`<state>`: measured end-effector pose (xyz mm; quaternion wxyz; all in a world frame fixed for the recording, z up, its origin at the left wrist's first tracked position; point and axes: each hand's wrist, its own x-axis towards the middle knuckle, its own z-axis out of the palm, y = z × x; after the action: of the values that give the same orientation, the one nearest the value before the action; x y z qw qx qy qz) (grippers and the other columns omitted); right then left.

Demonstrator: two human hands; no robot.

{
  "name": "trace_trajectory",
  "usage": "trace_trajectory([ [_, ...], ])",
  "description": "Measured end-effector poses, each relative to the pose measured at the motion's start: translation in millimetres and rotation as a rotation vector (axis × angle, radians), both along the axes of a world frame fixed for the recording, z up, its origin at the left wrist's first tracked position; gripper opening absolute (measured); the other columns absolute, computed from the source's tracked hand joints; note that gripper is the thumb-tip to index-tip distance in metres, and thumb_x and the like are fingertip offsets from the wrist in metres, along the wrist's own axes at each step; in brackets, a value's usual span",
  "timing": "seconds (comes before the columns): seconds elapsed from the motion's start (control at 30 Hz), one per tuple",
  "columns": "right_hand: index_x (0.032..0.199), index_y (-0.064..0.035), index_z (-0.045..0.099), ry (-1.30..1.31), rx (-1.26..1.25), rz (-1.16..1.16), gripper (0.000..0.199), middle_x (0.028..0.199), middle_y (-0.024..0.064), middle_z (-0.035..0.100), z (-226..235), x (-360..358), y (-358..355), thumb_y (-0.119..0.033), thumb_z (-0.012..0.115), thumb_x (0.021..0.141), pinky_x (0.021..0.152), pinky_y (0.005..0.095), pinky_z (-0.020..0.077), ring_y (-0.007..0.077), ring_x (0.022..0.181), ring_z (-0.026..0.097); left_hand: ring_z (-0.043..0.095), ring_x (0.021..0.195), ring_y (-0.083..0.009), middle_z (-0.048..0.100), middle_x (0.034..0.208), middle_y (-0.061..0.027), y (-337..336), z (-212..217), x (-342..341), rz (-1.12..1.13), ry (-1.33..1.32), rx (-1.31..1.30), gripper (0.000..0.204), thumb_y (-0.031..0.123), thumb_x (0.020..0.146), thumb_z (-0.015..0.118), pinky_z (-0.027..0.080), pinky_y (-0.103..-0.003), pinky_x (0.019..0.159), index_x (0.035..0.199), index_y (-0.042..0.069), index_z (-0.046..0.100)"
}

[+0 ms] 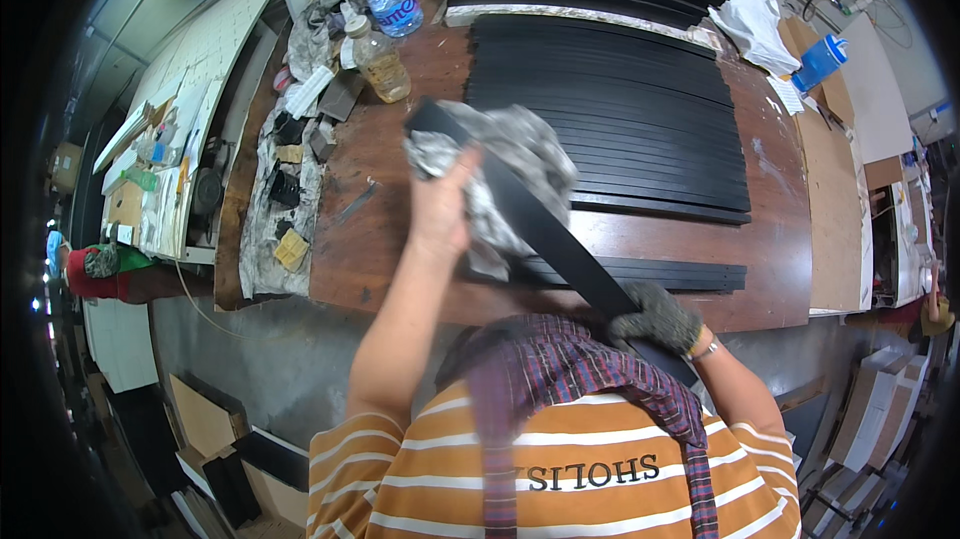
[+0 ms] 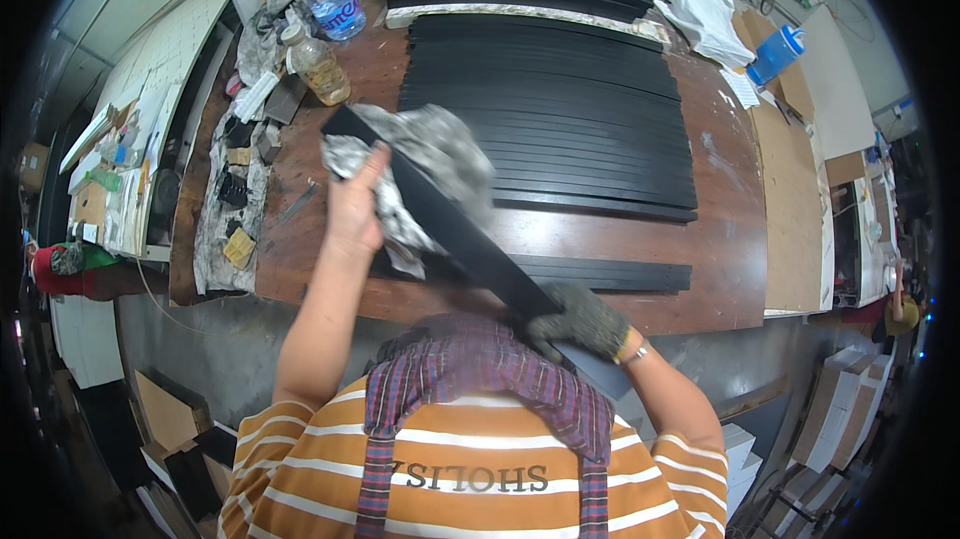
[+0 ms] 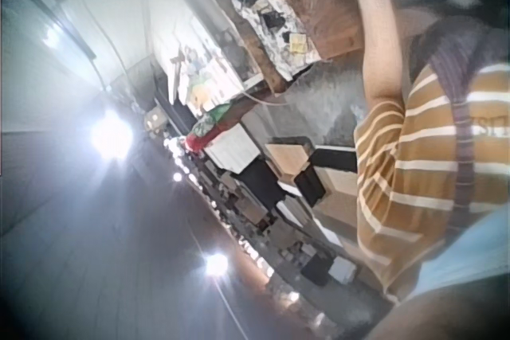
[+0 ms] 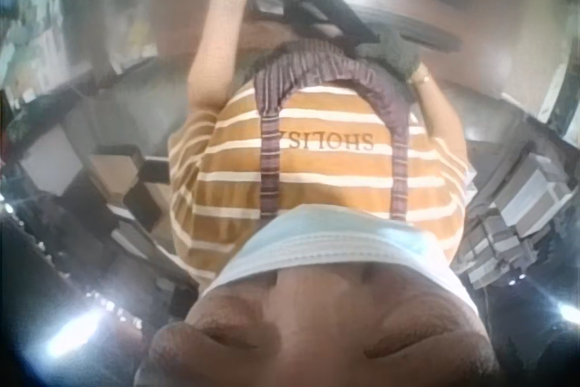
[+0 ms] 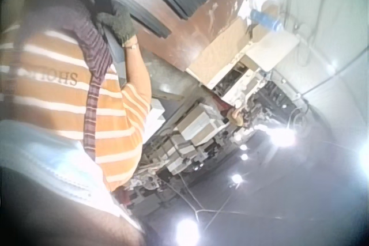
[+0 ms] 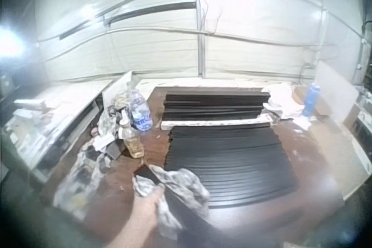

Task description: The person wipes long black planks with a cloth and a sponge on a wooden workbench. They handle each plank one at a time, wiping both sides and stacking them after cleaning.

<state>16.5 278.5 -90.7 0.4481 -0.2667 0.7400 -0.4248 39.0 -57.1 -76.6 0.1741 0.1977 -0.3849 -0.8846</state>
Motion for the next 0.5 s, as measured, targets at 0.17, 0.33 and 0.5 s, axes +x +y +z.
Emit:
trace_trajectory([
  [0.17,0.125,-0.0017,0.064,0.023,0.154,-0.042,0.063,0.095,0.0093,0.074,-1,19,19,-0.040,0.081,0.078,0.079,0.0347,0.0559,0.0194,0.082,0.069,0.069,0.094,-0.0228,0.069,0.110,-0.0106,-18,12,-6,0.207,0.038,0.032,0.030,-0.002,0.090,0.070,0.060,-0.037,0.081,0.118,0.001,0.062],
  [0.33,0.104,0.0005,0.071,0.268,0.136,-0.187,0.050,0.084,0.0191,0.072,7,31,-21,-0.030,0.086,0.067,0.072,0.0379,0.0526,0.0220,0.077,0.069,0.064,0.099,-0.0152,0.068,0.113,-0.0056,3,10,-12,0.230,0.082,-0.218,0.036,0.007,0.088,0.077,0.052,-0.031,0.086,0.120,0.004,0.062],
  [0.5,0.105,-0.0038,0.073,0.165,0.126,-0.191,0.042,0.089,0.0164,0.074,26,32,-28,-0.028,0.080,0.071,0.077,0.0372,0.0546,0.0268,0.080,0.072,0.069,0.093,-0.0212,0.073,0.106,-0.0131,-79,-8,17,0.028,-0.327,-0.940,0.050,0.016,0.074,0.088,0.054,-0.034,0.084,0.115,-0.003,0.066],
])
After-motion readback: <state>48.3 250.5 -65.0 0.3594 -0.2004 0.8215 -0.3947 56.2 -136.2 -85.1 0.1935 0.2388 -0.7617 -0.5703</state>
